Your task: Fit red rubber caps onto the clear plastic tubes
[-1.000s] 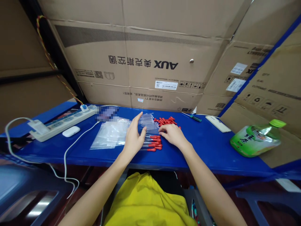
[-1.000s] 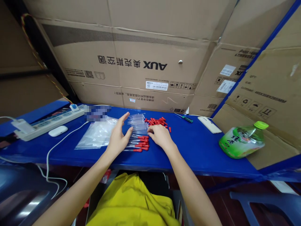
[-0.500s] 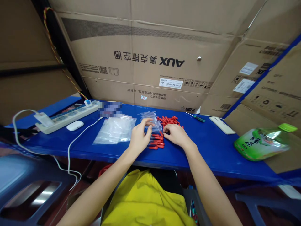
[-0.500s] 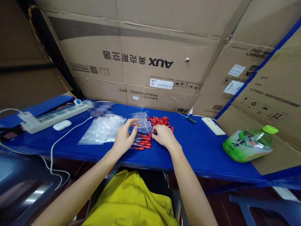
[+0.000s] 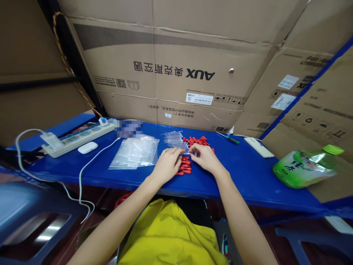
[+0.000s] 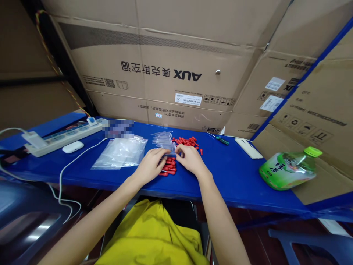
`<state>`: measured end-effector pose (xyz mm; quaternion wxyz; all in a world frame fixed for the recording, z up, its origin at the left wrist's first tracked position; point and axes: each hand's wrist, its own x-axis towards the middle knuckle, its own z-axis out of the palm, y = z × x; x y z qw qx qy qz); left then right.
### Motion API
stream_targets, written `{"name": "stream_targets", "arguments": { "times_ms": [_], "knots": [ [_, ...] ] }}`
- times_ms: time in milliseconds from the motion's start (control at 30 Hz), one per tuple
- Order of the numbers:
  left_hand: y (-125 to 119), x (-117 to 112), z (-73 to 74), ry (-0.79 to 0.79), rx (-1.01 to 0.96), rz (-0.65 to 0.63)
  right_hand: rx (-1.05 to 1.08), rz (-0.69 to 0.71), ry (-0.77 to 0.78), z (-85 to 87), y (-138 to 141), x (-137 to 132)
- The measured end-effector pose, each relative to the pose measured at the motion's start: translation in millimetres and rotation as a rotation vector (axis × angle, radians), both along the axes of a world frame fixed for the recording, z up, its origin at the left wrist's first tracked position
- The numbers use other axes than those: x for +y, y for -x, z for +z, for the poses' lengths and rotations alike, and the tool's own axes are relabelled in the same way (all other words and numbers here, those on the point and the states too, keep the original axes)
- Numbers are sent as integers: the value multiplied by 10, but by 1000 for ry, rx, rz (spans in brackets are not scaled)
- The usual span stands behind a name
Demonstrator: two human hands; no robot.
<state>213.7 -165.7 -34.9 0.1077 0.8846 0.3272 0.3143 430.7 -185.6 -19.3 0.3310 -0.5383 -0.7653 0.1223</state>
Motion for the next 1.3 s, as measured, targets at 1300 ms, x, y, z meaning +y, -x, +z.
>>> {"name": "stream_targets", "arguments": {
  "times_ms": [1300],
  "knots": [
    [-68,-88,83,-115,161,38,-235,-560,75,-239,-492,-362]
  ]
}}
